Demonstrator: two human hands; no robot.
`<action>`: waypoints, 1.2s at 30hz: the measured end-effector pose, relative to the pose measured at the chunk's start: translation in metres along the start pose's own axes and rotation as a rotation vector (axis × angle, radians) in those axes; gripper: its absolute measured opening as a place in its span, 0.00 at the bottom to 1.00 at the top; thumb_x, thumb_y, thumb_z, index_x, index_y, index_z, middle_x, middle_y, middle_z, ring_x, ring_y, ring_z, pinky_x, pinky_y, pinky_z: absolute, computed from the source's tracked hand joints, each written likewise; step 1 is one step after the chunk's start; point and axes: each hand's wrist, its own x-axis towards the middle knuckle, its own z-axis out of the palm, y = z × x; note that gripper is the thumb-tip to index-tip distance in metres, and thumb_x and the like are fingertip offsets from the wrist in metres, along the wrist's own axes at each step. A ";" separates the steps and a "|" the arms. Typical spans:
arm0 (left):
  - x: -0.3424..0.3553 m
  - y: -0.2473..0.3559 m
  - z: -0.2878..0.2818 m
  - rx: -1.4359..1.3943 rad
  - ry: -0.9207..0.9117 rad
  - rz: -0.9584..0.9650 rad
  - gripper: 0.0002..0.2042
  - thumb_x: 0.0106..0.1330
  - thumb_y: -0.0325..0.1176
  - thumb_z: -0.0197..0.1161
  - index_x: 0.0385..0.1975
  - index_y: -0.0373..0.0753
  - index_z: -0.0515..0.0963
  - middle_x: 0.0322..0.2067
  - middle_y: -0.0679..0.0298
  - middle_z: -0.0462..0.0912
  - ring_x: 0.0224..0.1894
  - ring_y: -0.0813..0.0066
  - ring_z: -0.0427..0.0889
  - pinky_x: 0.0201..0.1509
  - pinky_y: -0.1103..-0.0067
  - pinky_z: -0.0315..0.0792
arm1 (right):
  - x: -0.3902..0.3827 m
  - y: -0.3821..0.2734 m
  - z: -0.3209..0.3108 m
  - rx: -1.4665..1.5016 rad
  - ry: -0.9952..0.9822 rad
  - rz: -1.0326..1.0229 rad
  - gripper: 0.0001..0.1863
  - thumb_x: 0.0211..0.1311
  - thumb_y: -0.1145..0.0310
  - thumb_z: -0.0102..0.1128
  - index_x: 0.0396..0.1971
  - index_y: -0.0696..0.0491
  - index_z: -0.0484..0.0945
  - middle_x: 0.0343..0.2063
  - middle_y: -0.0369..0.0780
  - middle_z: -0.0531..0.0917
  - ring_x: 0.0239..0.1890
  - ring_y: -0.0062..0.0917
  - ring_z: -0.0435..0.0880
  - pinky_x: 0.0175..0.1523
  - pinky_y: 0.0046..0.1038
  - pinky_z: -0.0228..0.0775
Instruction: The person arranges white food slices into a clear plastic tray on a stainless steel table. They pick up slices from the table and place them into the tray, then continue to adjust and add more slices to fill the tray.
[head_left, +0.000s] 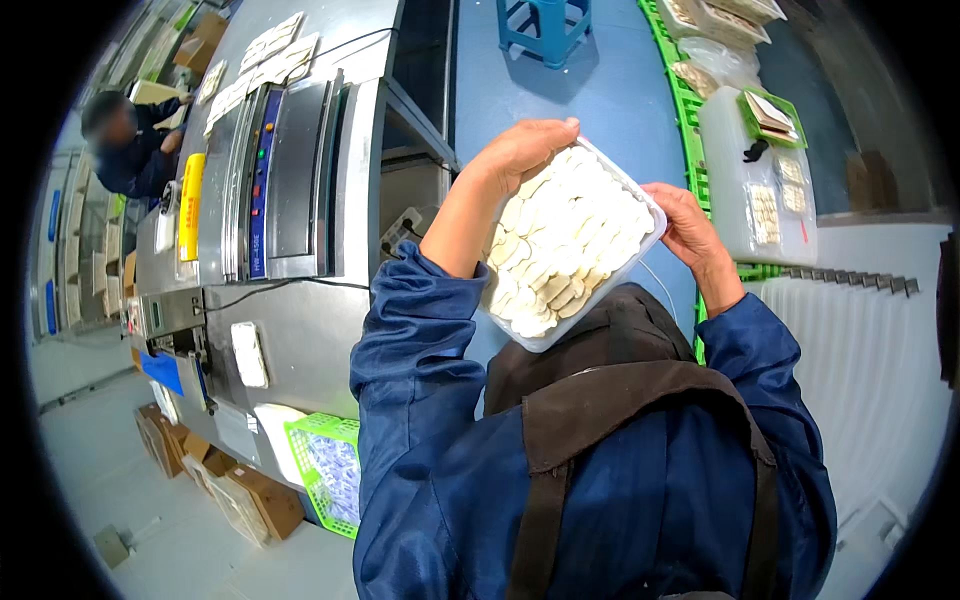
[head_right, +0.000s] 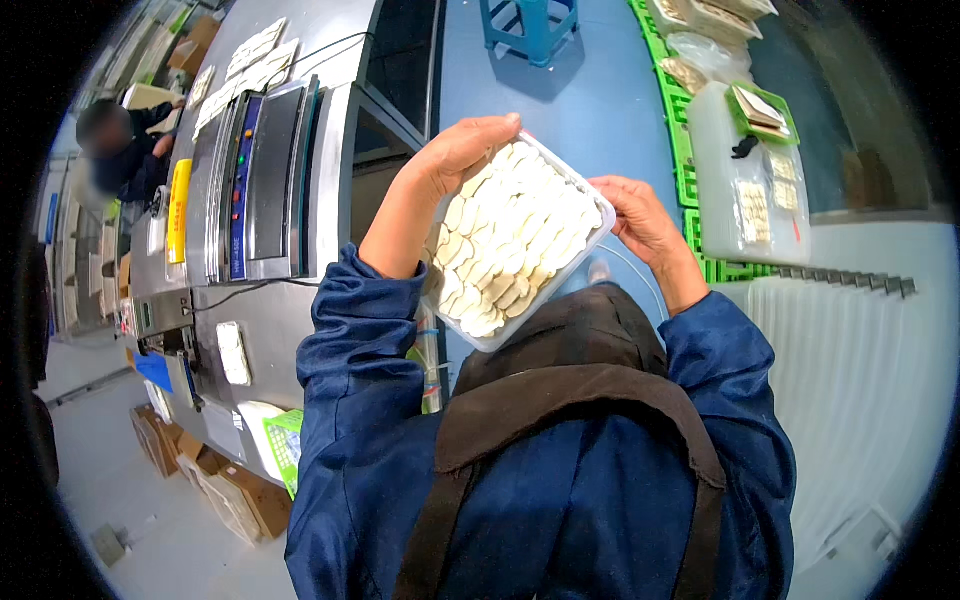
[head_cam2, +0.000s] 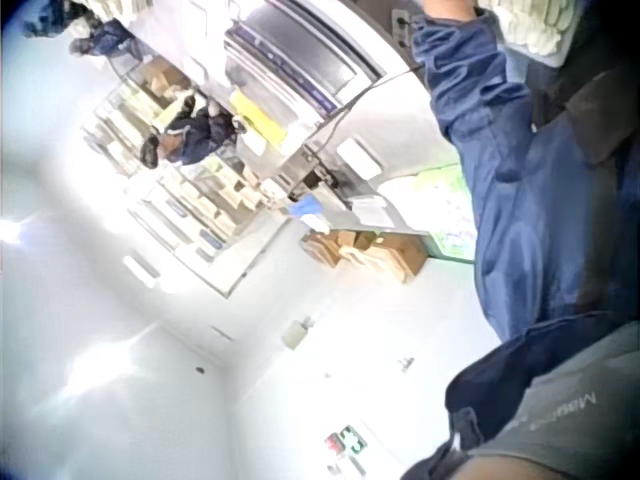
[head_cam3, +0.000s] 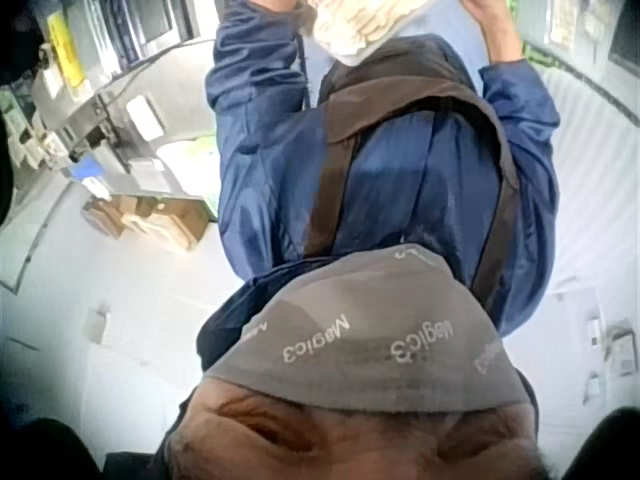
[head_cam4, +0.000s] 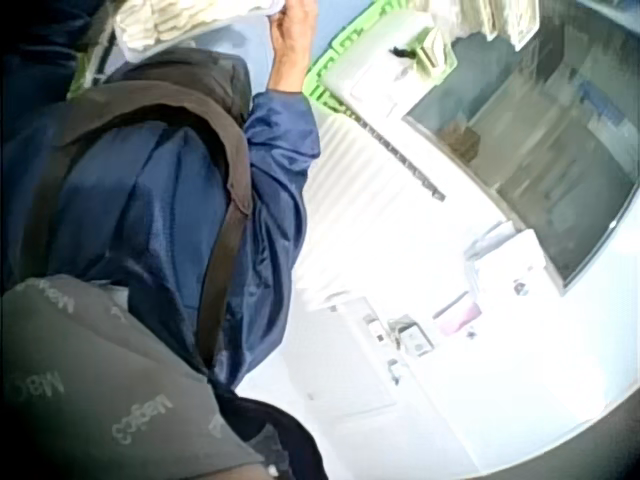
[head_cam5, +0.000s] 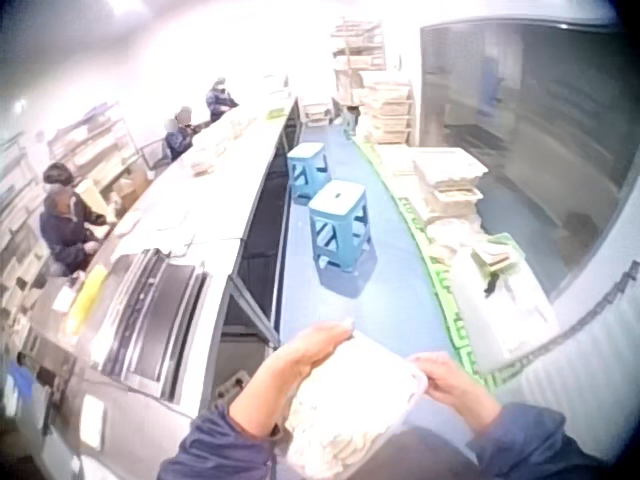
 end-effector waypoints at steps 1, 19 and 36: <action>-0.001 0.001 -0.007 0.013 0.020 -0.008 0.19 0.68 0.46 0.55 0.41 0.34 0.78 0.35 0.60 0.82 0.35 0.75 0.80 0.39 0.78 0.75 | 0.011 0.002 0.001 -0.019 -0.017 0.012 0.13 0.65 0.67 0.54 0.40 0.63 0.78 0.33 0.38 0.83 0.35 0.18 0.82 0.41 0.20 0.75; 0.129 0.072 -0.077 0.362 -0.152 -0.127 0.20 0.66 0.50 0.57 0.37 0.36 0.82 0.33 0.63 0.83 0.38 0.76 0.77 0.45 0.75 0.72 | 0.185 -0.059 -0.019 -0.159 -0.341 0.107 0.19 0.59 0.81 0.57 0.51 0.61 0.69 0.37 0.40 0.82 0.39 0.20 0.82 0.44 0.22 0.74; 0.259 0.239 -0.157 0.073 -0.096 -0.264 0.18 0.69 0.48 0.54 0.40 0.39 0.82 0.31 0.68 0.82 0.35 0.82 0.78 0.40 0.83 0.72 | 0.380 -0.248 -0.061 -0.434 -0.931 0.177 0.05 0.56 0.73 0.57 0.24 0.56 0.72 0.26 0.34 0.72 0.35 0.20 0.69 0.45 0.23 0.60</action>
